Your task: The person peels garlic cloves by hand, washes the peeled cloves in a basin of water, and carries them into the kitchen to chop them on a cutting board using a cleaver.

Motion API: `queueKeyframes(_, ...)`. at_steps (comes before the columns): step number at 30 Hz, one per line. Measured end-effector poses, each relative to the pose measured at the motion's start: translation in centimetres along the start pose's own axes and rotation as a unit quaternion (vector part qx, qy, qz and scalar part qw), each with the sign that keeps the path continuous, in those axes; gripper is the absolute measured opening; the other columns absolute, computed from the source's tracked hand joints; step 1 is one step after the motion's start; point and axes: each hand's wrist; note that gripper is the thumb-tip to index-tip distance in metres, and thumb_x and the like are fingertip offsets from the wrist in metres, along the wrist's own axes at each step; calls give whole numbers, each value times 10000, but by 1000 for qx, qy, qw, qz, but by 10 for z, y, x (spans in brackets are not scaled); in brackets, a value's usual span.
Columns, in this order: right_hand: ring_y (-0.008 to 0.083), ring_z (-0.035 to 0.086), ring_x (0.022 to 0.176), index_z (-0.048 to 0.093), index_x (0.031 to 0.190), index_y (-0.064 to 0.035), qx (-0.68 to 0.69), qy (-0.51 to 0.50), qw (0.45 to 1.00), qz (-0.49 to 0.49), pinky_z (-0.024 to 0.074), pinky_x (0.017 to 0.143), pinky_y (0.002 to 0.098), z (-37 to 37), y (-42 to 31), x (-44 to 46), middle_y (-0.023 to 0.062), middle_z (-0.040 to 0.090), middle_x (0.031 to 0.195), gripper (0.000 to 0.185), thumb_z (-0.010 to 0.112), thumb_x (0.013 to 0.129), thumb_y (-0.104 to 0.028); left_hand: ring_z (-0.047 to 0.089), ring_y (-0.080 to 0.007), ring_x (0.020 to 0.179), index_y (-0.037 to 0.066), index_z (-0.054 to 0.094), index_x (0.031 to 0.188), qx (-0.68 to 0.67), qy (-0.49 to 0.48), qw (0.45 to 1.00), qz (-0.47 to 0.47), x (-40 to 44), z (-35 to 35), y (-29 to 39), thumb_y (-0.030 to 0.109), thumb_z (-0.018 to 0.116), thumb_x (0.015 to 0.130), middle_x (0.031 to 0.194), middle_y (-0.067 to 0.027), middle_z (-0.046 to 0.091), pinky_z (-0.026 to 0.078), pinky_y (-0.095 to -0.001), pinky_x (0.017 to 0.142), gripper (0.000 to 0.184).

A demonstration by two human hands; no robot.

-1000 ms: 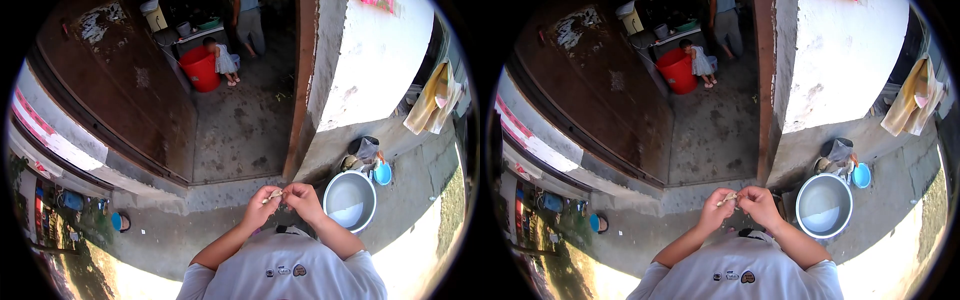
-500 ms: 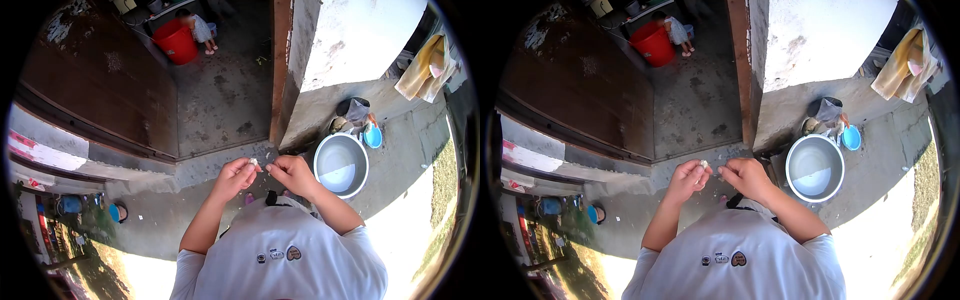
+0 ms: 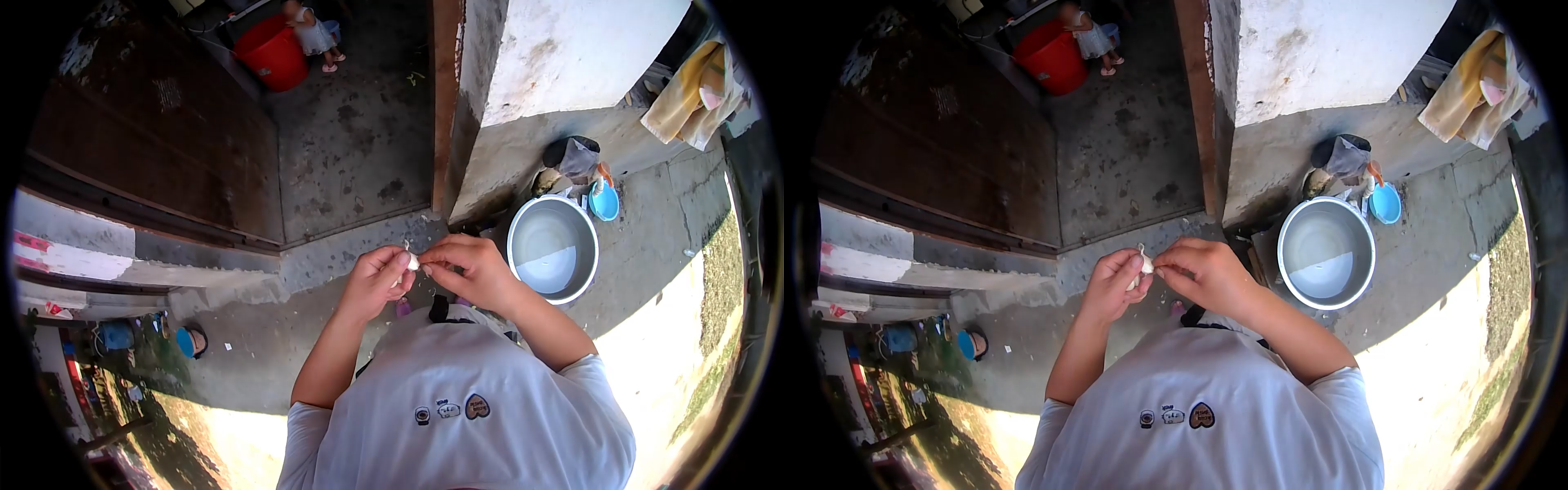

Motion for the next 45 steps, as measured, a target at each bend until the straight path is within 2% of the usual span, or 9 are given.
queueKeyframes(7,220,589,668,588,810,-32,-169,26,978,-116,493,565,297,6,0,-3,72,585,765,159,626,662,-76,296,-26,436,-4,522,822,-7,15,1000,-5,-4,8,0,188,472,892,603,-36,481,224,-174,386,211)
queueKeyframes(13,197,561,605,553,775,-40,-249,26,956,-155,484,532,281,13,5,-9,53,536,705,191,625,602,-78,296,-27,432,0,521,803,-3,41,999,-13,-5,12,-2,190,474,892,575,-26,464,220,-176,382,214)
queueKeyframes(20,195,572,606,572,784,-27,-228,51,961,-146,479,527,276,17,2,-9,71,565,734,199,644,599,-42,288,-24,429,12,522,790,4,55,998,-22,-6,16,1,211,482,889,571,-22,460,214,-177,375,225)
queueKeyframes(23,200,567,593,574,771,-27,-180,57,975,-116,471,522,279,14,-1,-8,72,562,714,181,642,603,-28,285,-23,423,13,523,785,-14,49,998,-25,-7,19,4,221,483,888,570,-24,461,208,-175,370,236)
queueKeyframes(25,214,568,588,579,769,-24,-108,47,992,-50,464,520,283,12,-2,-8,76,562,703,162,633,617,-13,283,-23,419,12,522,782,-27,44,998,-30,-6,19,3,225,482,888,569,-25,463,204,-175,367,241)
queueKeyframes(29,219,573,606,583,792,-20,-119,42,989,-72,474,532,282,10,0,-7,73,571,732,167,630,633,-7,277,-23,402,12,520,774,-33,57,998,-20,-3,17,1,233,490,883,556,-21,457,192,-178,357,248)
queueKeyframes(31,218,582,642,585,827,-24,-209,28,970,-118,486,549,280,11,3,-8,70,577,767,191,631,642,-16,276,-23,397,13,517,768,-24,68,997,-18,-4,16,0,236,493,882,549,-19,454,190,-179,354,252)
queueKeyframes(37,195,584,660,576,822,-38,-301,-46,943,-136,491,555,273,6,2,-7,58,575,779,195,610,631,-50,278,-25,390,24,513,781,-1,81,997,-17,-3,16,0,223,485,883,561,-34,457,202,-175,353,226)
queueKeyframes(45,197,569,629,561,780,-40,-289,-50,939,-177,489,546,279,9,12,-8,53,536,727,170,606,625,-95,287,-26,388,18,505,791,-25,80,995,-59,-3,12,-7,244,488,884,571,-34,455,202,-181,351,245)
Point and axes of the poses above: each hand's wrist, its own x-axis towards the middle knuckle, its own z-axis out of the palm, y = z × x
